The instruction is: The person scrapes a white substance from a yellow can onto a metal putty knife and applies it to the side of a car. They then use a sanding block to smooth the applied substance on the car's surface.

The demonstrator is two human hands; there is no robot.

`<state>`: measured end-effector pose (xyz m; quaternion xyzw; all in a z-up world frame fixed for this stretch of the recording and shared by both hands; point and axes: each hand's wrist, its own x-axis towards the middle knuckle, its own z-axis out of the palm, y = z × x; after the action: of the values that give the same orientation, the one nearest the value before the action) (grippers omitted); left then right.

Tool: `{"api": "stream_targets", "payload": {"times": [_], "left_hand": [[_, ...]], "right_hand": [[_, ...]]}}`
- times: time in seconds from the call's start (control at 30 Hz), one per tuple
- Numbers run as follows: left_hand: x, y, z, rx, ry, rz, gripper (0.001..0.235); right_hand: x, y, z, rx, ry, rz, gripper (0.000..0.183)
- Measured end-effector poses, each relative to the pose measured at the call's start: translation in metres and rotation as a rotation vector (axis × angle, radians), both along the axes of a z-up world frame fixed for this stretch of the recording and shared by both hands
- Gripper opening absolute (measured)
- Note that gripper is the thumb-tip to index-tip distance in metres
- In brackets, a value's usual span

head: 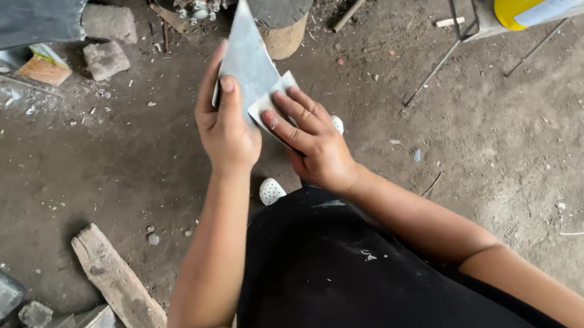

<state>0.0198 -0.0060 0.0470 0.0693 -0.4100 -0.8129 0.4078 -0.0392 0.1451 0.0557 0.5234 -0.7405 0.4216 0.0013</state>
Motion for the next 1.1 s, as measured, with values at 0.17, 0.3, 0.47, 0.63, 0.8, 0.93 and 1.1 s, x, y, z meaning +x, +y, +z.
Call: {"api": "stream_targets", "payload": {"times": [0.17,0.3,0.47,0.63,0.8,0.93,1.1], "left_hand": [[0.016,0.001,-0.009,0.087,-0.171,-0.203,0.041],[0.044,0.008,0.001,-0.577,-0.577,-0.376,0.032],[0.047,0.03,0.012,-0.765,-0.644,-0.136,0.027],[0.036,0.02,0.012,-0.784,-0.595,0.065,0.026],[0.033,0.012,-0.005,-0.861,-0.859,0.099,0.024],[0.026,0.042,-0.021,-0.938,-0.744,0.08,0.023],[0.028,0.025,-0.022,-0.968,-1.048,0.178,0.026]], "right_hand": [[-0.052,0.006,0.012,-0.013,0.399,0.088,0.052],[-0.117,0.012,0.013,0.293,0.541,-0.181,0.047],[-0.116,0.012,0.052,-0.215,-0.374,-0.204,0.039],[-0.083,0.026,0.008,-0.022,-0.315,-0.175,0.046],[-0.071,0.042,0.004,0.21,-0.232,-0.205,0.04],[-0.065,0.026,0.017,-0.116,-0.316,-0.361,0.037],[-0.049,0.051,0.012,0.315,0.008,0.034,0.041]]}}
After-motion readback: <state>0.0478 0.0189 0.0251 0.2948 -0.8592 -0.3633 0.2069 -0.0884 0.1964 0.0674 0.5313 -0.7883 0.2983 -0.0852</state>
